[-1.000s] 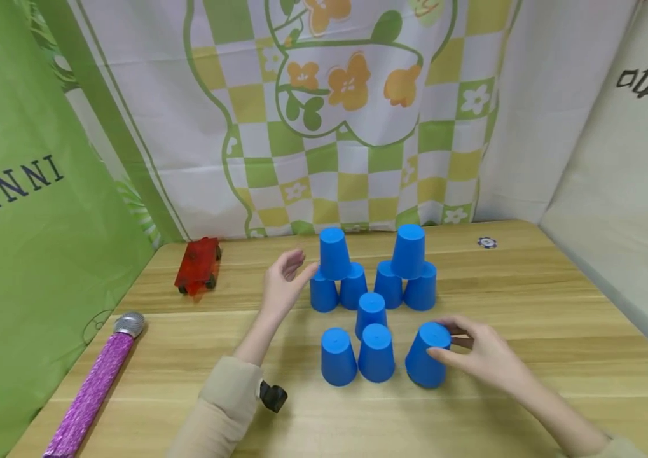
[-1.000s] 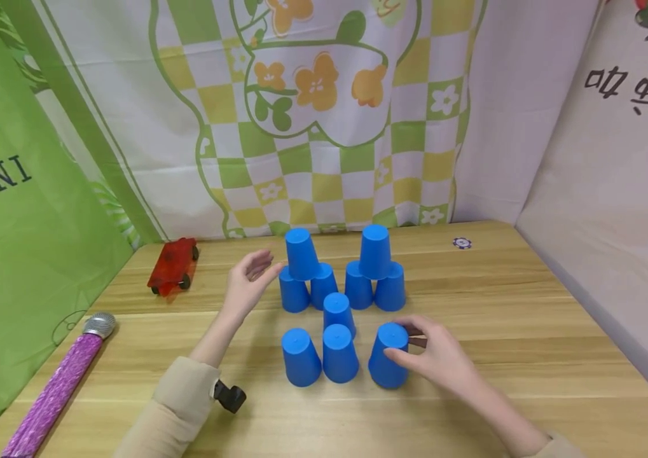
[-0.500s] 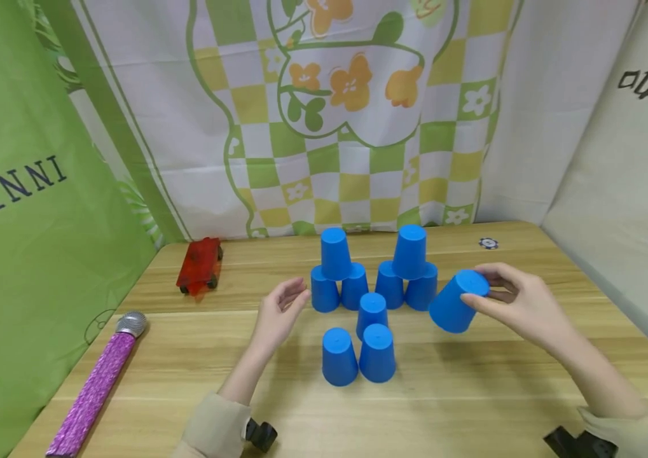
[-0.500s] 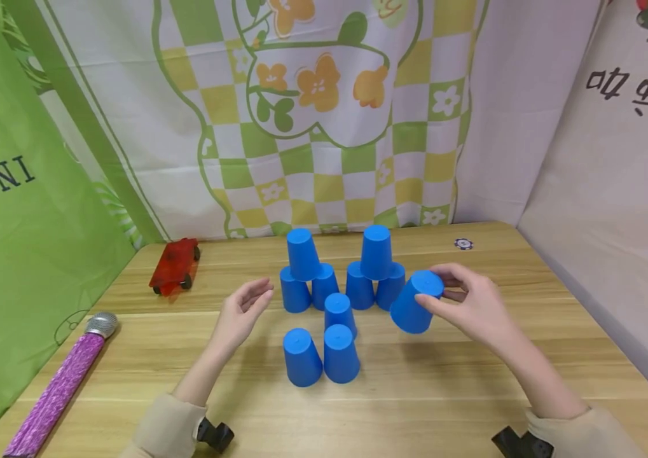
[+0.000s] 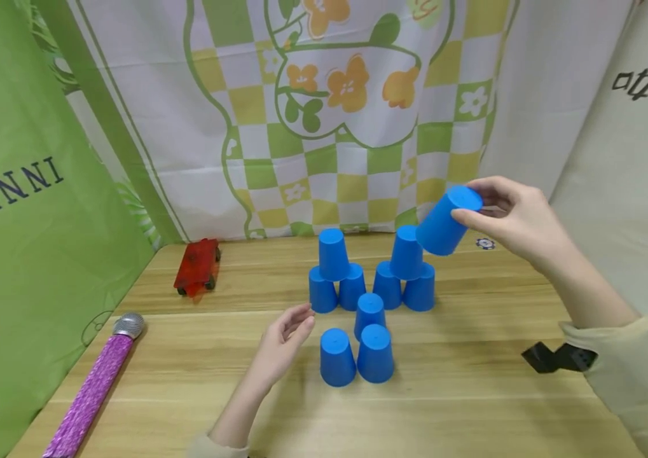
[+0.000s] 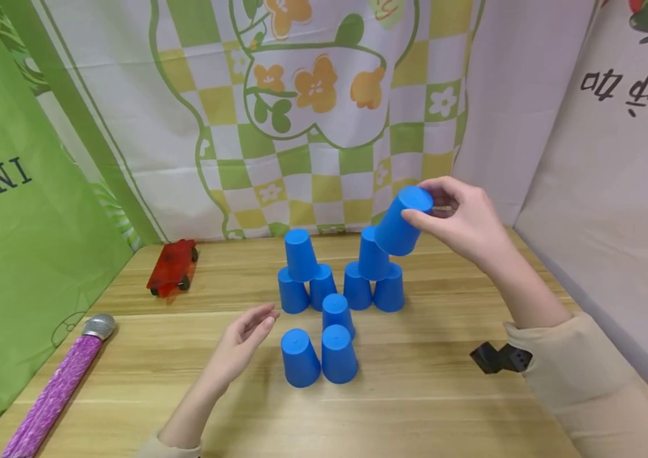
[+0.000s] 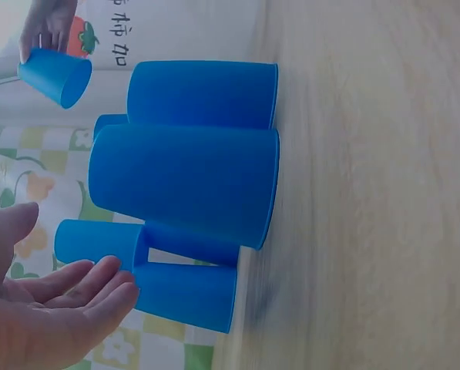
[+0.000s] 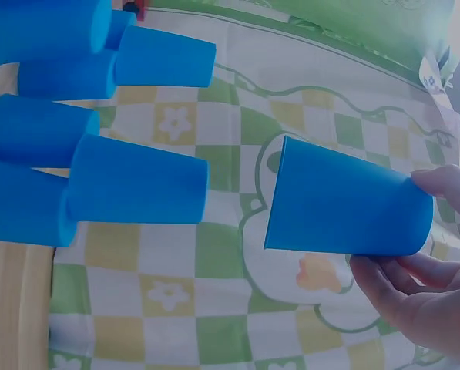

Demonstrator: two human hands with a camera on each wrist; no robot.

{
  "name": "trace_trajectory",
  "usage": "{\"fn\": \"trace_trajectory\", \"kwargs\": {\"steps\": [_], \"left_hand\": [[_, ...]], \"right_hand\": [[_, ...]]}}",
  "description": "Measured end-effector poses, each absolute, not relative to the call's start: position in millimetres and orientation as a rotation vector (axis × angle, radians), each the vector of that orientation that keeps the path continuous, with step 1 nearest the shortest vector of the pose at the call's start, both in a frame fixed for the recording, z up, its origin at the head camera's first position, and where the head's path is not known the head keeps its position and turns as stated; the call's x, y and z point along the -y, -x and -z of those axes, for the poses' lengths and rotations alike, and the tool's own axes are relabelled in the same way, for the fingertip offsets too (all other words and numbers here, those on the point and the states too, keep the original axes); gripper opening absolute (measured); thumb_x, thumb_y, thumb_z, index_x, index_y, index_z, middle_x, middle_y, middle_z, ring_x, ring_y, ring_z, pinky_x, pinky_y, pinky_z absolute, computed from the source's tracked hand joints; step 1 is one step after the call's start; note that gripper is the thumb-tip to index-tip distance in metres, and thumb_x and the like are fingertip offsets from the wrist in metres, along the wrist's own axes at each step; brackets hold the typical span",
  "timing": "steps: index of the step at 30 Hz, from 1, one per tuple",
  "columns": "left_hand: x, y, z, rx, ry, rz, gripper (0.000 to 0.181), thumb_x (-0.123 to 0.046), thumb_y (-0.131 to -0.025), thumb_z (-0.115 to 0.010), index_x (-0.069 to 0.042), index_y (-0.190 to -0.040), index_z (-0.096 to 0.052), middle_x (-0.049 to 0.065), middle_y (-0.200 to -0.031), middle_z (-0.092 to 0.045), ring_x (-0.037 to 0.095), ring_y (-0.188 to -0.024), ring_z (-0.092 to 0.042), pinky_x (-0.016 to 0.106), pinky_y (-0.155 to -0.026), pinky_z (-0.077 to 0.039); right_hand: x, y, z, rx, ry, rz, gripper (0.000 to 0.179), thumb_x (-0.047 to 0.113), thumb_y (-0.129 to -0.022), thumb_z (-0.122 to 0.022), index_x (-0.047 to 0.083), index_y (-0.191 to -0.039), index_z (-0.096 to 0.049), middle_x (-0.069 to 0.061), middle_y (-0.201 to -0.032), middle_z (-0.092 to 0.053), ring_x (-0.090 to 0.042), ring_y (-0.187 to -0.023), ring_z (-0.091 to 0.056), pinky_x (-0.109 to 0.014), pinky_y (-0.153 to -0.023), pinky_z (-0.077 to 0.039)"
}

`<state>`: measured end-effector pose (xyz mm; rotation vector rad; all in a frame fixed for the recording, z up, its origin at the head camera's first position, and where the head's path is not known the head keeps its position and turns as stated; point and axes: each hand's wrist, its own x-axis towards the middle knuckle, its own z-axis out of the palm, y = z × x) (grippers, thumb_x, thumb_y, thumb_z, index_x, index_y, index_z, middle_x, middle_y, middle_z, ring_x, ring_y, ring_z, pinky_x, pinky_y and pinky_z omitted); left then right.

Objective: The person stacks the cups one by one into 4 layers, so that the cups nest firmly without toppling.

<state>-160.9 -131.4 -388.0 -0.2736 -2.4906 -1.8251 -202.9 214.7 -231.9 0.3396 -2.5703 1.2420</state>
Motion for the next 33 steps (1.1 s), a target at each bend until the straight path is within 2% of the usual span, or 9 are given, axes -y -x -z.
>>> {"fn": "trace_trajectory", "kwargs": {"steps": [5, 9, 16, 18, 27, 33], "left_hand": [[129, 154, 389, 2.496, 0.248, 1.87, 0.046, -0.028, -0.092, -0.06, -0.002, -0.13, -0.051, 0.016, -0.128, -0.058, 0.03, -0.121, -0.054, 0.041, -0.103, -0.045], [128, 151, 392, 2.516, 0.274, 1.906, 0.051, -0.03, -0.089, -0.064, -0.002, -0.13, -0.051, 0.017, -0.131, -0.055, 0.033, -0.126, -0.049, 0.045, -0.105, -0.042], [126, 148, 397, 2.586, 0.345, 1.911, 0.055, -0.031, -0.084, -0.07, -0.003, -0.128, -0.052, 0.018, -0.132, -0.054, 0.033, -0.126, -0.048, 0.048, -0.105, -0.041], [125, 148, 397, 2.604, 0.342, 1.923, 0.057, -0.031, -0.083, -0.072, -0.003, -0.128, -0.052, 0.017, -0.131, -0.054, 0.032, -0.124, -0.05, 0.047, -0.104, -0.042], [124, 147, 400, 2.661, 0.407, 1.905, 0.067, -0.029, -0.077, -0.078, -0.001, -0.13, -0.049, 0.017, -0.128, -0.056, 0.033, -0.12, -0.053, 0.048, -0.101, -0.045], [122, 148, 404, 2.66, 0.445, 1.866, 0.065, -0.027, -0.076, -0.079, 0.0, -0.129, -0.05, 0.017, -0.126, -0.057, 0.035, -0.118, -0.054, 0.049, -0.1, -0.045]], "right_hand": [[-199, 218, 217, 2.588, -0.386, -1.251, 0.06, 0.039, -0.087, -0.065, 0.004, -0.133, -0.048, -0.015, -0.127, -0.054, -0.01, -0.105, -0.056, -0.003, -0.074, -0.045], [-184, 231, 212, 2.573, -0.448, -1.237, 0.058, 0.039, -0.086, -0.066, 0.003, -0.13, -0.051, -0.015, -0.125, -0.057, -0.021, -0.108, -0.057, -0.009, -0.077, -0.047], [-162, 257, 211, 2.606, -0.525, -1.159, 0.056, 0.037, -0.086, -0.067, 0.001, -0.126, -0.054, -0.019, -0.118, -0.06, -0.03, -0.108, -0.057, -0.041, -0.088, -0.049], [-156, 265, 213, 2.631, -0.55, -1.132, 0.054, 0.035, -0.086, -0.067, 0.0, -0.125, -0.054, -0.02, -0.117, -0.06, -0.031, -0.108, -0.057, -0.045, -0.09, -0.049], [-131, 288, 227, 2.706, -0.636, -1.058, 0.049, 0.026, -0.085, -0.068, -0.002, -0.123, -0.056, -0.022, -0.114, -0.063, -0.033, -0.105, -0.06, -0.045, -0.088, -0.051], [-121, 294, 241, 2.789, -0.695, -0.962, 0.042, 0.023, -0.083, -0.068, -0.002, -0.115, -0.059, -0.021, -0.11, -0.064, -0.032, -0.1, -0.061, -0.044, -0.085, -0.052]]}}
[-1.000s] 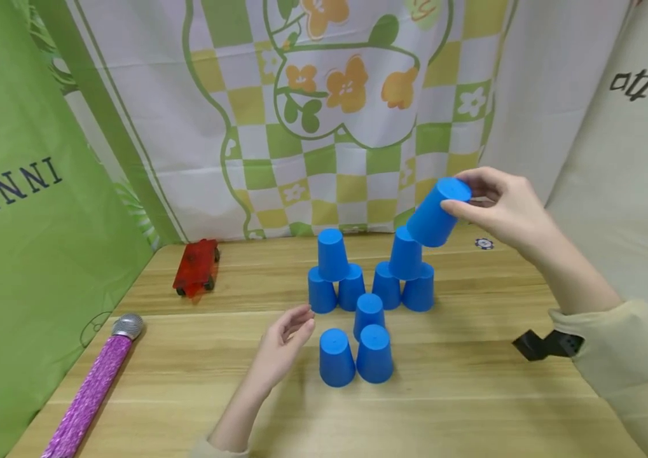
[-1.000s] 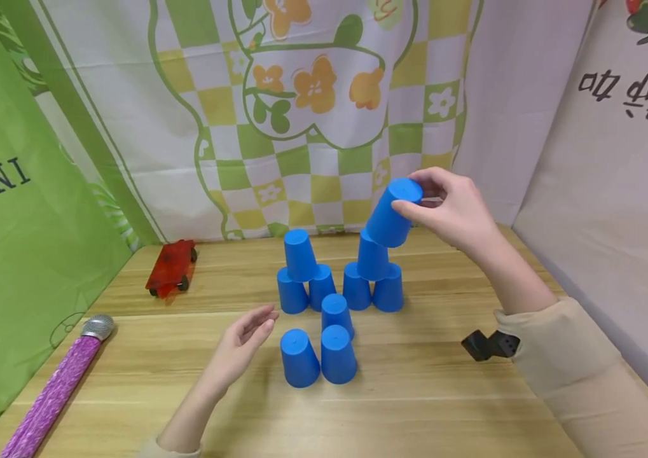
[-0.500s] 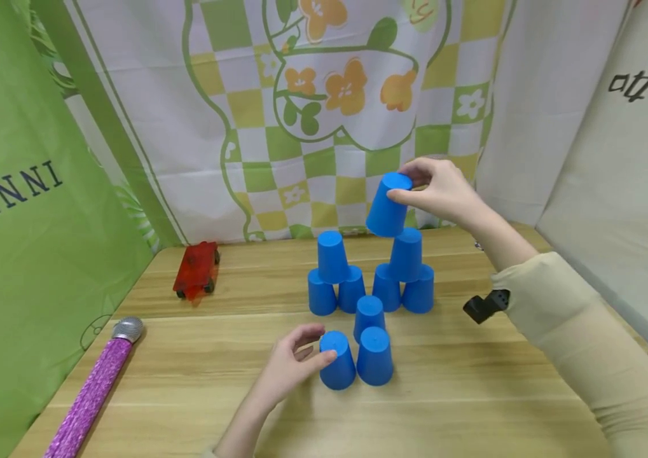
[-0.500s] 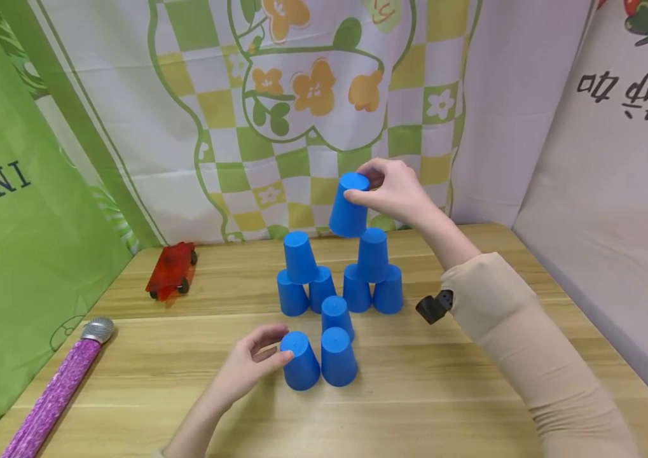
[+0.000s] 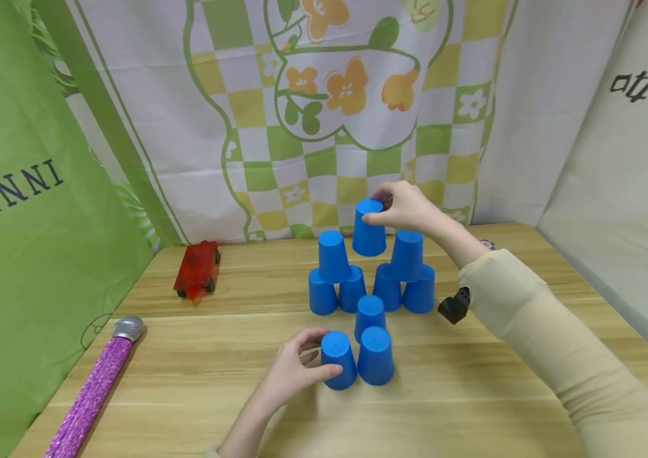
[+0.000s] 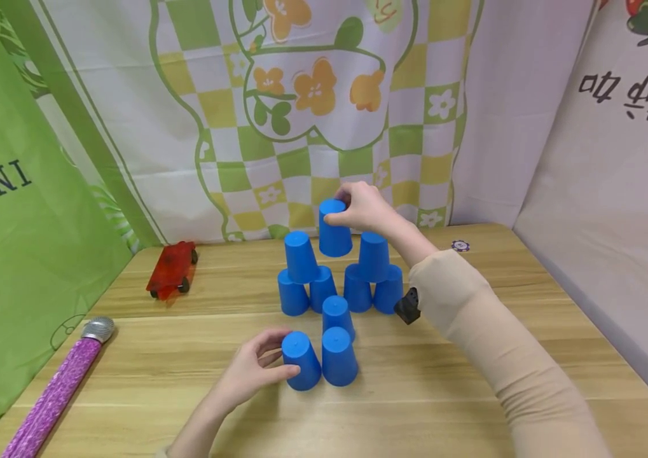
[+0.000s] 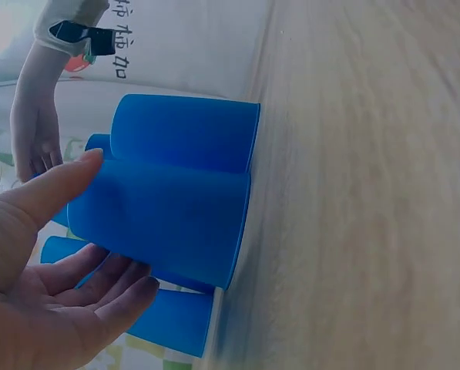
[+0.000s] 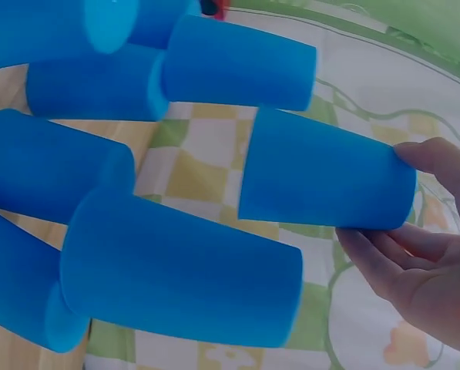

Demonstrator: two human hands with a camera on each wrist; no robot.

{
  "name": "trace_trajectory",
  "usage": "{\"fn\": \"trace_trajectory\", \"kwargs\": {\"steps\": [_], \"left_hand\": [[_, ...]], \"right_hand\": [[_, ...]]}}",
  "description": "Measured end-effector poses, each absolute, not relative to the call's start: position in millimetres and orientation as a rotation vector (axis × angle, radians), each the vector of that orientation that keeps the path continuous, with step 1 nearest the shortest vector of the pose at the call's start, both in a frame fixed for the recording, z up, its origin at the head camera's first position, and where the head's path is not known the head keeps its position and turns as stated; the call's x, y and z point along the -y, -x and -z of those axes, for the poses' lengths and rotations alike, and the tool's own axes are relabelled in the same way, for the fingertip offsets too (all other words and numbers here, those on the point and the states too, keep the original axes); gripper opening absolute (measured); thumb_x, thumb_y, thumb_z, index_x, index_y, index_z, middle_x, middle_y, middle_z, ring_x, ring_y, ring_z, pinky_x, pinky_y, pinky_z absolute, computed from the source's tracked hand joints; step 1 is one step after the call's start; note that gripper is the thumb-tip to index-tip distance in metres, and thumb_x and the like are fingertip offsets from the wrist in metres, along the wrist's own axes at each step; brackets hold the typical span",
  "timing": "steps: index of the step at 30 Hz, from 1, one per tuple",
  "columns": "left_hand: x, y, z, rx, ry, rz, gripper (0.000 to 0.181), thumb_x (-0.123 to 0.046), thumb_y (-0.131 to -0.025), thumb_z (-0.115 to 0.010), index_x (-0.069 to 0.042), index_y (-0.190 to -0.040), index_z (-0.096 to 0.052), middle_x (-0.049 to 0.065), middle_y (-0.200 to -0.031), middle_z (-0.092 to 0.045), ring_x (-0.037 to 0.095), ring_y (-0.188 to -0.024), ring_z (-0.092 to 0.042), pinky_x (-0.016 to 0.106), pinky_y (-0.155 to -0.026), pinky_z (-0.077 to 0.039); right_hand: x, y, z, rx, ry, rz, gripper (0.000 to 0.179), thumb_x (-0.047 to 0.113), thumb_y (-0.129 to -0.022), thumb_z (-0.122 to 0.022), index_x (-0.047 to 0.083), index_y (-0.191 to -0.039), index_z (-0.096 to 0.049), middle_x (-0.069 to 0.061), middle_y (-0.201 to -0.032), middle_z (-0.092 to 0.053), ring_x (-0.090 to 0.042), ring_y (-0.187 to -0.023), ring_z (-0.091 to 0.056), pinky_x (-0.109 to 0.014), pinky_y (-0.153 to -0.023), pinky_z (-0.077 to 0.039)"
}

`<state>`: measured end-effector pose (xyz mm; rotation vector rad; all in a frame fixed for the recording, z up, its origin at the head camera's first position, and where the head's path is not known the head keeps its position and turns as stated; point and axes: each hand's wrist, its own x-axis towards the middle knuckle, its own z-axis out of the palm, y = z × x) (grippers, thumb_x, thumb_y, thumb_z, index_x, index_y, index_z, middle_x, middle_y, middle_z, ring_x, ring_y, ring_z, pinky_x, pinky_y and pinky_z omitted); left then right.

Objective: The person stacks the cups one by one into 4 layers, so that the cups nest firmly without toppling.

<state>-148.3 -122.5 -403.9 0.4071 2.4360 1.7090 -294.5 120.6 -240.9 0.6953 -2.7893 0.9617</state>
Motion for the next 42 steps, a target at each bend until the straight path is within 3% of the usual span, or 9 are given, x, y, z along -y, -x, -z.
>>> {"fn": "trace_trajectory", "kwargs": {"steps": [15, 27, 42], "left_hand": [[121, 151, 408, -2.431, -0.41, -1.749, 0.053, -0.019, -0.078, -0.078, -0.001, -0.122, -0.055, 0.017, -0.12, -0.06, 0.032, -0.114, -0.057, 0.046, -0.097, -0.049], [121, 151, 410, -2.489, -0.384, -1.723, 0.049, -0.025, -0.078, -0.078, -0.007, -0.119, -0.058, 0.012, -0.118, -0.061, 0.029, -0.112, -0.058, 0.041, -0.094, -0.052], [120, 149, 404, -2.506, -0.334, -1.753, 0.049, -0.025, -0.077, -0.078, -0.006, -0.118, -0.059, 0.013, -0.117, -0.061, 0.027, -0.109, -0.059, 0.04, -0.093, -0.052]], "right_hand": [[-108, 302, 259, 3.008, -0.773, -0.773, 0.041, 0.022, -0.082, -0.07, -0.005, -0.111, -0.06, -0.02, -0.105, -0.065, -0.031, -0.096, -0.061, -0.042, -0.083, -0.053], [-106, 301, 263, 3.046, -0.756, -0.752, 0.043, 0.02, -0.082, -0.07, -0.007, -0.114, -0.059, -0.023, -0.109, -0.064, -0.033, -0.1, -0.06, -0.044, -0.086, -0.052], [-106, 299, 261, 3.068, -0.723, -0.715, 0.042, 0.02, -0.082, -0.07, -0.008, -0.113, -0.06, -0.022, -0.106, -0.065, -0.032, -0.096, -0.061, -0.043, -0.083, -0.053]]}}
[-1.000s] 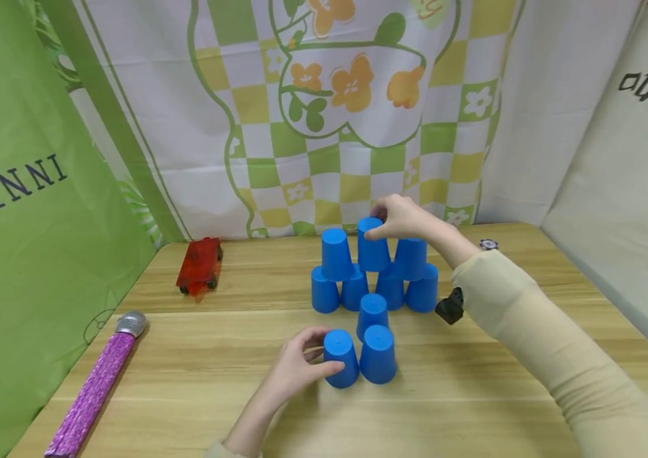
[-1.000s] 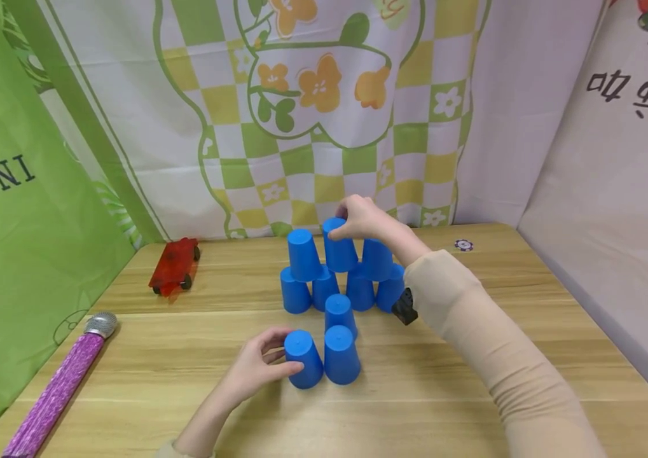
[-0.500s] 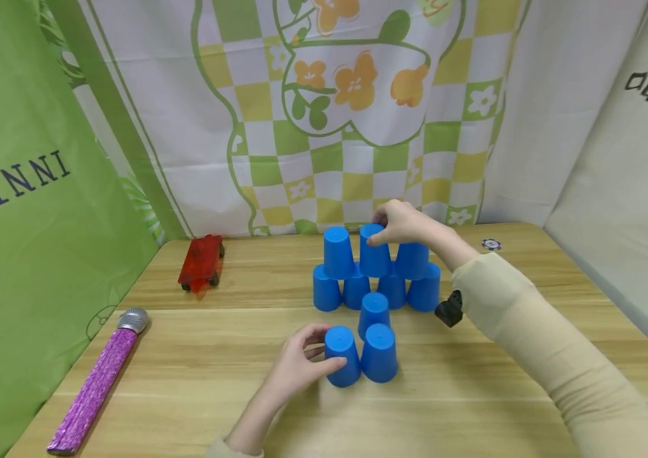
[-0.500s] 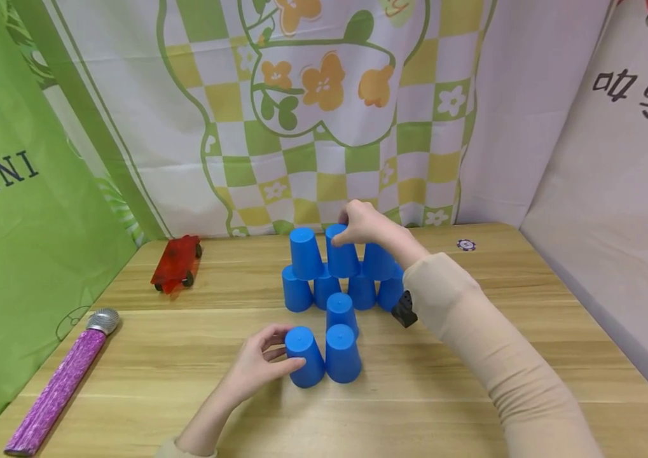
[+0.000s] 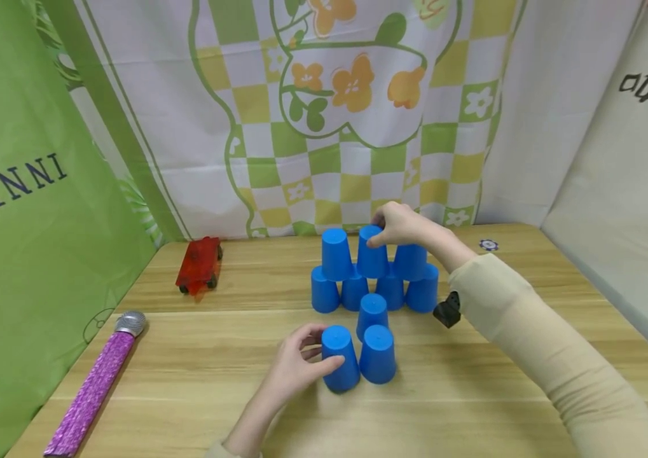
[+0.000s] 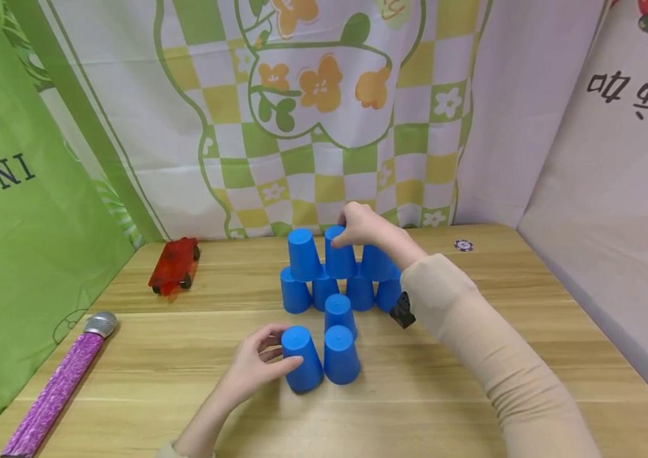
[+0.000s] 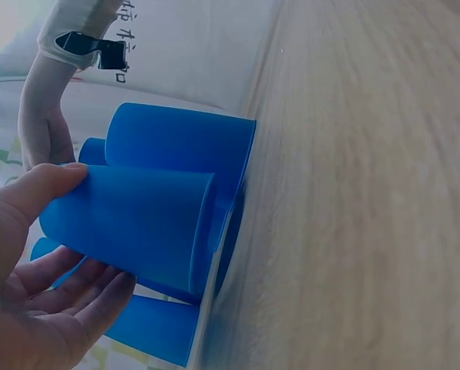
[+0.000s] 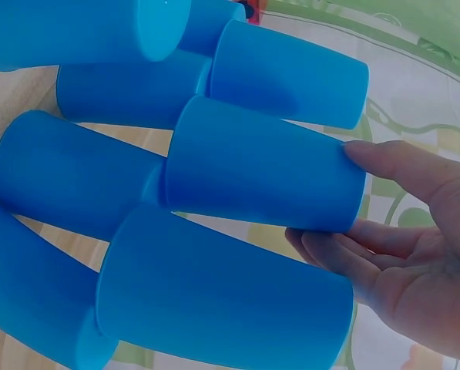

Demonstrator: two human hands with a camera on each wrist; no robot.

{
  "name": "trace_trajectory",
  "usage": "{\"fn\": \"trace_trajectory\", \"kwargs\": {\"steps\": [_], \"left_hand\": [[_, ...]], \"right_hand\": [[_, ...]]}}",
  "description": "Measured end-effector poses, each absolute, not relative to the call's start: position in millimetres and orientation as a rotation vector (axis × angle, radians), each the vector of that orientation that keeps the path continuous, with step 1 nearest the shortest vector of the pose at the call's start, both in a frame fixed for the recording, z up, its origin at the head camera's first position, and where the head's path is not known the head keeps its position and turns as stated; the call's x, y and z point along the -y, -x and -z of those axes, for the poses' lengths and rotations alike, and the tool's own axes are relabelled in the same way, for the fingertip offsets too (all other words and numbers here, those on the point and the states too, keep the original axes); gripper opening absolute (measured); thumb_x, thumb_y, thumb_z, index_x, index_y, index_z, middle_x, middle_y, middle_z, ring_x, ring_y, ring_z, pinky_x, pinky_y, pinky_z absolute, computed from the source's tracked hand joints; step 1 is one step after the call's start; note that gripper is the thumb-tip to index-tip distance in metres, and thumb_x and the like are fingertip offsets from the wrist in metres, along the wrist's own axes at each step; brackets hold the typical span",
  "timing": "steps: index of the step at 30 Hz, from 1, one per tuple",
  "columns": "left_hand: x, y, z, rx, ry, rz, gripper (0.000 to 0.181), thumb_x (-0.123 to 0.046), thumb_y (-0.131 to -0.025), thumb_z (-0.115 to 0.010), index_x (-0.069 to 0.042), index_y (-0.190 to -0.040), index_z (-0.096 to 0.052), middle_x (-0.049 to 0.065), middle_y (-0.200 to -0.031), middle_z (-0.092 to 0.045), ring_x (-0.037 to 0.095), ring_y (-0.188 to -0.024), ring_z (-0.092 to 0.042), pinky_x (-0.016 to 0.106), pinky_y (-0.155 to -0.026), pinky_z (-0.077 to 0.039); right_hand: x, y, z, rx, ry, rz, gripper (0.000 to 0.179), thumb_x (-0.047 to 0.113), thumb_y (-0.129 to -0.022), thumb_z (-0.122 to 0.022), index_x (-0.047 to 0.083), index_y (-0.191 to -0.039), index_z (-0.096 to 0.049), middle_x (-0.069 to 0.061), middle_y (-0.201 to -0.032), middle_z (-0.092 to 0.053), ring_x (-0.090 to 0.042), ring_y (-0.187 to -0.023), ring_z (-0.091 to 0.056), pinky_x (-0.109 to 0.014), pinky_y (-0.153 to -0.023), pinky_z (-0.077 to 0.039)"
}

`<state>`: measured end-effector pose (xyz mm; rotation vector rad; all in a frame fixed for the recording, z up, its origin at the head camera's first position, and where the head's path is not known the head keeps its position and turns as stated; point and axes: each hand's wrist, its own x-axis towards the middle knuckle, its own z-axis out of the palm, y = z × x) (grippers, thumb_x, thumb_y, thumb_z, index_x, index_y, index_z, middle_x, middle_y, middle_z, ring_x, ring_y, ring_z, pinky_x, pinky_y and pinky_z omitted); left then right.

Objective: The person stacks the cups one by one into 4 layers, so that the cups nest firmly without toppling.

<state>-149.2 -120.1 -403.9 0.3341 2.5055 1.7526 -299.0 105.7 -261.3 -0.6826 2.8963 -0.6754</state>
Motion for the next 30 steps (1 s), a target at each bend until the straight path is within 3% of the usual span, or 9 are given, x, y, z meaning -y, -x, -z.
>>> {"fn": "trace_trajectory", "kwargs": {"steps": [6, 13, 23, 27, 30], "left_hand": [[120, 149, 402, -2.515, -0.326, -1.77, 0.049, -0.025, -0.077, -0.078, -0.006, -0.118, -0.059, 0.013, -0.115, -0.062, 0.027, -0.108, -0.06, 0.04, -0.092, -0.053], [120, 148, 401, -2.516, -0.316, -1.784, 0.049, -0.024, -0.077, -0.078, -0.006, -0.117, -0.059, 0.013, -0.116, -0.062, 0.026, -0.108, -0.059, 0.038, -0.092, -0.053], [120, 144, 391, -2.542, -0.317, -1.794, 0.049, -0.025, -0.078, -0.077, -0.007, -0.119, -0.058, 0.012, -0.117, -0.061, 0.026, -0.108, -0.059, 0.041, -0.093, -0.053], [121, 142, 381, -2.56, -0.317, -1.819, 0.047, -0.024, -0.077, -0.078, -0.009, -0.117, -0.059, 0.011, -0.116, -0.062, 0.026, -0.107, -0.059, 0.044, -0.093, -0.052], [123, 143, 371, -2.59, -0.325, -1.844, 0.045, -0.021, -0.077, -0.078, -0.01, -0.116, -0.06, 0.01, -0.115, -0.063, 0.026, -0.106, -0.061, 0.045, -0.092, -0.053]], "right_hand": [[-104, 299, 261, -2.9, 0.69, 0.663, 0.043, 0.018, -0.083, -0.07, -0.009, -0.115, -0.059, -0.024, -0.109, -0.064, -0.034, -0.099, -0.061, -0.044, -0.085, -0.053], [-107, 295, 256, -2.904, 0.675, 0.692, 0.062, 0.023, -0.084, -0.069, -0.01, -0.131, -0.046, -0.028, -0.127, -0.054, -0.039, -0.118, -0.052, -0.049, -0.098, -0.046], [-142, 269, 240, -2.908, 0.67, 1.205, 0.062, 0.025, -0.087, -0.067, -0.002, -0.137, -0.04, -0.023, -0.139, -0.045, -0.038, -0.129, -0.043, -0.05, -0.108, -0.037], [-159, 256, 248, -2.891, 0.614, 1.5, 0.058, 0.027, -0.088, -0.066, 0.002, -0.136, -0.043, -0.019, -0.138, -0.048, -0.033, -0.129, -0.045, -0.044, -0.108, -0.039], [-170, 246, 262, -2.885, 0.578, 1.707, 0.055, 0.027, -0.089, -0.065, 0.002, -0.135, -0.045, -0.017, -0.134, -0.051, -0.026, -0.125, -0.05, -0.029, -0.104, -0.043]]}}
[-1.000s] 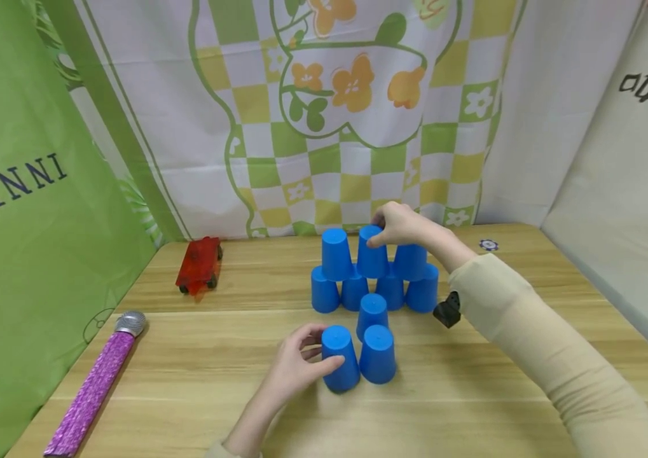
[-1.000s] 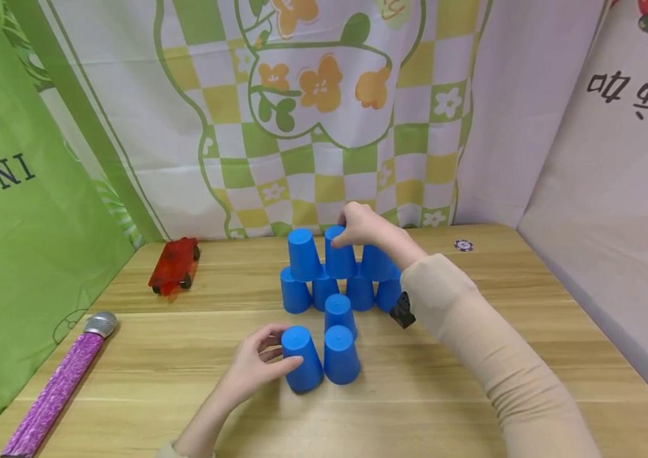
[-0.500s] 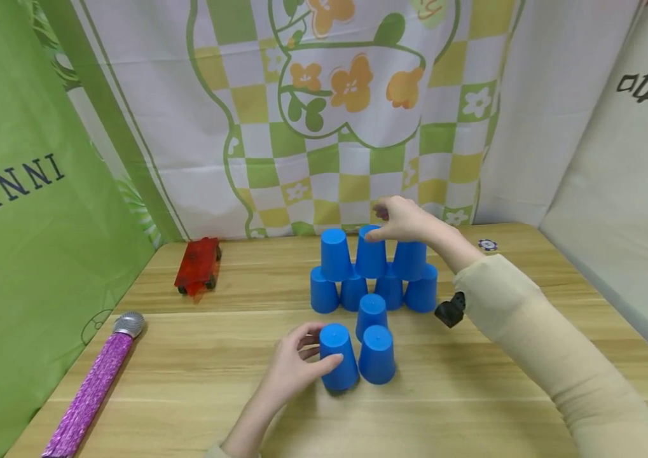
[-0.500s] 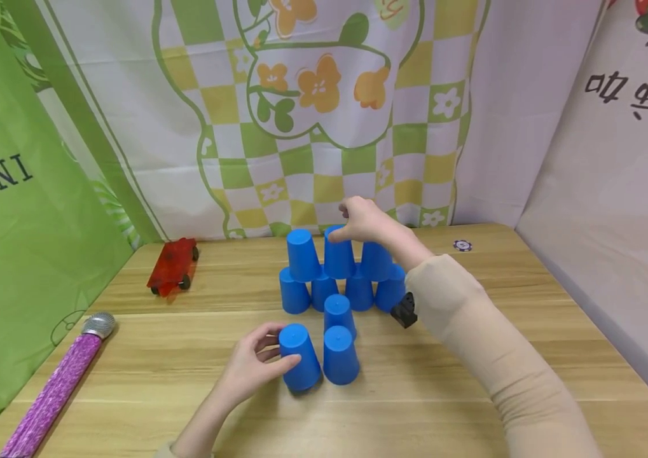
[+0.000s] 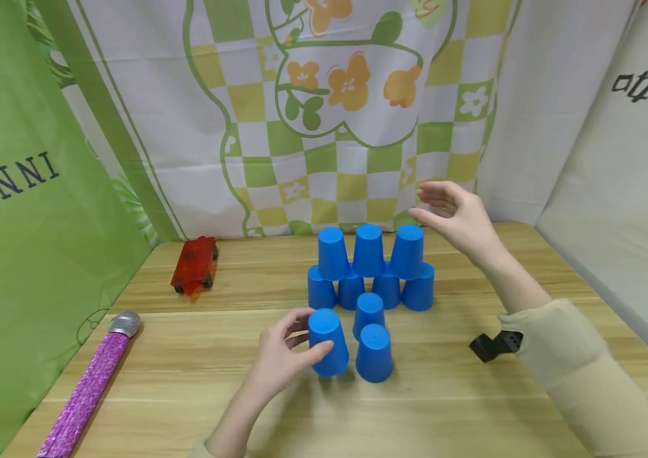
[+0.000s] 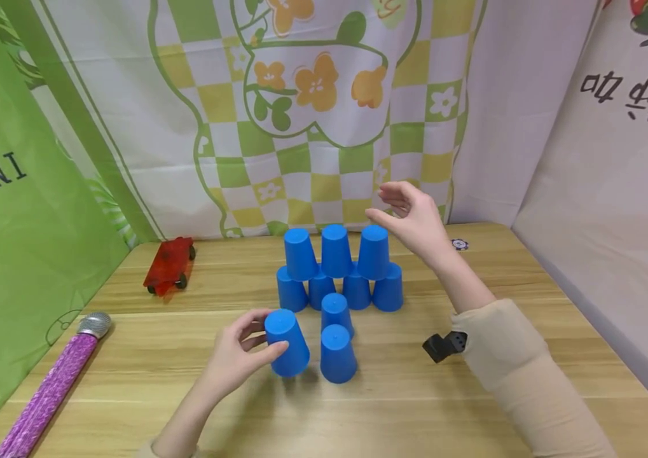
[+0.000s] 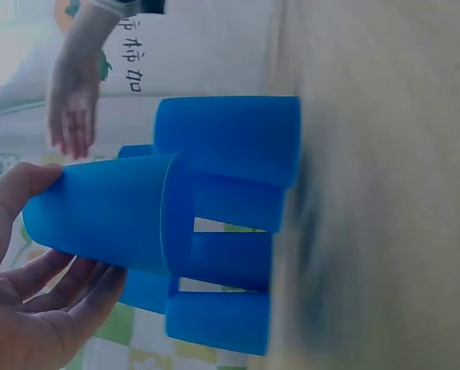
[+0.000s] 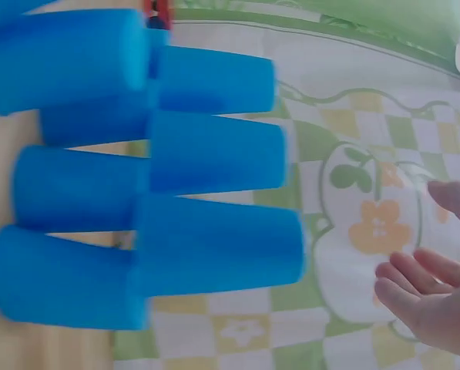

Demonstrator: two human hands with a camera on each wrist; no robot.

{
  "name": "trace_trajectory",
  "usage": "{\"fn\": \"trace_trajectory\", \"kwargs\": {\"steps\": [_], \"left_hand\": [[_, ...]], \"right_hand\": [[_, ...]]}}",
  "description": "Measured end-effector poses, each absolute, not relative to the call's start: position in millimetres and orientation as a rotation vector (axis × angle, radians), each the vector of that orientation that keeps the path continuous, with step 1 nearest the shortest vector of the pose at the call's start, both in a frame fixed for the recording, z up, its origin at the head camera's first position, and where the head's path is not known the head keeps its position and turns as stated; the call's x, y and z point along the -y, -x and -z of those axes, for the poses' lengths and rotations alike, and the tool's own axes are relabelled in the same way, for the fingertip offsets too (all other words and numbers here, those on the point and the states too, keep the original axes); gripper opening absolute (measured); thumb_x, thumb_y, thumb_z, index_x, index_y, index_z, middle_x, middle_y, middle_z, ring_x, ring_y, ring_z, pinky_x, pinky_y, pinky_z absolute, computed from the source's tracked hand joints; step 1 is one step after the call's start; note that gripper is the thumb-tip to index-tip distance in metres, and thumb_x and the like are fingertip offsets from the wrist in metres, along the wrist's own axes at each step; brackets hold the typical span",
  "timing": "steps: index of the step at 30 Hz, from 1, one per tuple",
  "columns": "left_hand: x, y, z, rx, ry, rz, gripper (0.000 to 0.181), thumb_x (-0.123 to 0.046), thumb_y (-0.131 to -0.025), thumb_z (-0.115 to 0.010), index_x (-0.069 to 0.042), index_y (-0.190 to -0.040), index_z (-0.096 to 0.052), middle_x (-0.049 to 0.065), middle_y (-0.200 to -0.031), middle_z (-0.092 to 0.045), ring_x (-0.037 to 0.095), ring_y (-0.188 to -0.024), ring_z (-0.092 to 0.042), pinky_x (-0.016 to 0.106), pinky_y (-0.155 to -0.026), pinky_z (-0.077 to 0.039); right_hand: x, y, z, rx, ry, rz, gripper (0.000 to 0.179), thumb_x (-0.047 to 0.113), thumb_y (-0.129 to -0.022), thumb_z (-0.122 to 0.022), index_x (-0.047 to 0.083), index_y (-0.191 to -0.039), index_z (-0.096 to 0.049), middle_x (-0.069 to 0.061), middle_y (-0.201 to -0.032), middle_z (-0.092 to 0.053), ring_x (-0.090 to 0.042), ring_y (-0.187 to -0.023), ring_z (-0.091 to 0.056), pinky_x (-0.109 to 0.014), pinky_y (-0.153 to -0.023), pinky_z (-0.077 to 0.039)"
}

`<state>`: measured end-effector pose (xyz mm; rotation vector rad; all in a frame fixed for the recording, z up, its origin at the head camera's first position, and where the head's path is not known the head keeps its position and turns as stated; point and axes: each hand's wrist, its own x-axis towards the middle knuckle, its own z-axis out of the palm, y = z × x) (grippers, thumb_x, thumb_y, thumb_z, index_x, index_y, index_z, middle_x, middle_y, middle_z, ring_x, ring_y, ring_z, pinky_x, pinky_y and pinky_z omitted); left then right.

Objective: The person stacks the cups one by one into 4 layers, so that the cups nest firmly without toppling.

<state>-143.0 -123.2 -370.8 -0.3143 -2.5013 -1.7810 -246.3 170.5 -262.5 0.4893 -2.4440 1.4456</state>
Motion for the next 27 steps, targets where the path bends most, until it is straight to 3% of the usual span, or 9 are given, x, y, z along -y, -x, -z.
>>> {"fn": "trace_trajectory", "kwargs": {"steps": [4, 8, 10, 17, 23, 27], "left_hand": [[127, 147, 351, 2.469, 0.327, 1.702, 0.046, -0.019, -0.076, -0.079, -0.011, -0.117, -0.06, 0.009, -0.115, -0.064, 0.026, -0.105, -0.062, 0.045, -0.09, -0.053], [132, 154, 328, 2.475, 0.347, 1.617, 0.048, -0.02, -0.077, -0.078, -0.012, -0.119, -0.059, 0.007, -0.117, -0.063, 0.025, -0.107, -0.061, 0.046, -0.091, -0.053], [135, 158, 318, 2.483, 0.361, 1.583, 0.048, -0.021, -0.078, -0.077, -0.011, -0.121, -0.057, 0.008, -0.119, -0.062, 0.025, -0.109, -0.06, 0.046, -0.092, -0.052], [139, 178, 294, 2.462, 0.419, 1.529, 0.049, -0.019, -0.079, -0.076, -0.007, -0.122, -0.056, 0.013, -0.119, -0.062, 0.029, -0.107, -0.061, 0.045, -0.091, -0.053], [135, 197, 277, 2.45, 0.439, 1.486, 0.049, -0.025, -0.08, -0.075, -0.008, -0.122, -0.056, 0.013, -0.116, -0.063, 0.028, -0.105, -0.063, 0.042, -0.089, -0.054], [128, 210, 267, 2.458, 0.44, 1.452, 0.051, -0.029, -0.081, -0.074, -0.009, -0.124, -0.055, 0.012, -0.116, -0.063, 0.027, -0.106, -0.063, 0.041, -0.09, -0.054]], "right_hand": [[-180, 232, 286, 2.353, -0.446, -1.494, 0.055, 0.025, -0.09, -0.064, 0.001, -0.135, -0.044, -0.018, -0.133, -0.052, -0.019, -0.122, -0.052, -0.01, -0.095, -0.044], [-184, 217, 303, 2.353, -0.424, -1.516, 0.059, 0.021, -0.089, -0.065, -0.001, -0.138, -0.039, -0.02, -0.137, -0.047, -0.027, -0.128, -0.046, -0.008, -0.097, -0.04], [-185, 210, 309, 2.368, -0.411, -1.53, 0.063, 0.021, -0.09, -0.065, -0.002, -0.14, -0.036, -0.02, -0.14, -0.044, -0.033, -0.131, -0.041, -0.01, -0.101, -0.038], [-186, 187, 325, 2.455, -0.37, -1.558, 0.07, 0.025, -0.091, -0.063, -0.004, -0.143, -0.026, -0.022, -0.143, -0.039, -0.036, -0.134, -0.037, -0.018, -0.105, -0.038], [-180, 170, 346, 2.511, -0.389, -1.59, 0.068, 0.02, -0.09, -0.065, -0.006, -0.141, -0.028, -0.025, -0.141, -0.04, -0.037, -0.131, -0.04, -0.023, -0.105, -0.038], [-171, 162, 361, 2.545, -0.433, -1.59, 0.065, 0.019, -0.089, -0.066, -0.006, -0.139, -0.031, -0.026, -0.138, -0.044, -0.038, -0.129, -0.043, -0.036, -0.105, -0.038]]}}
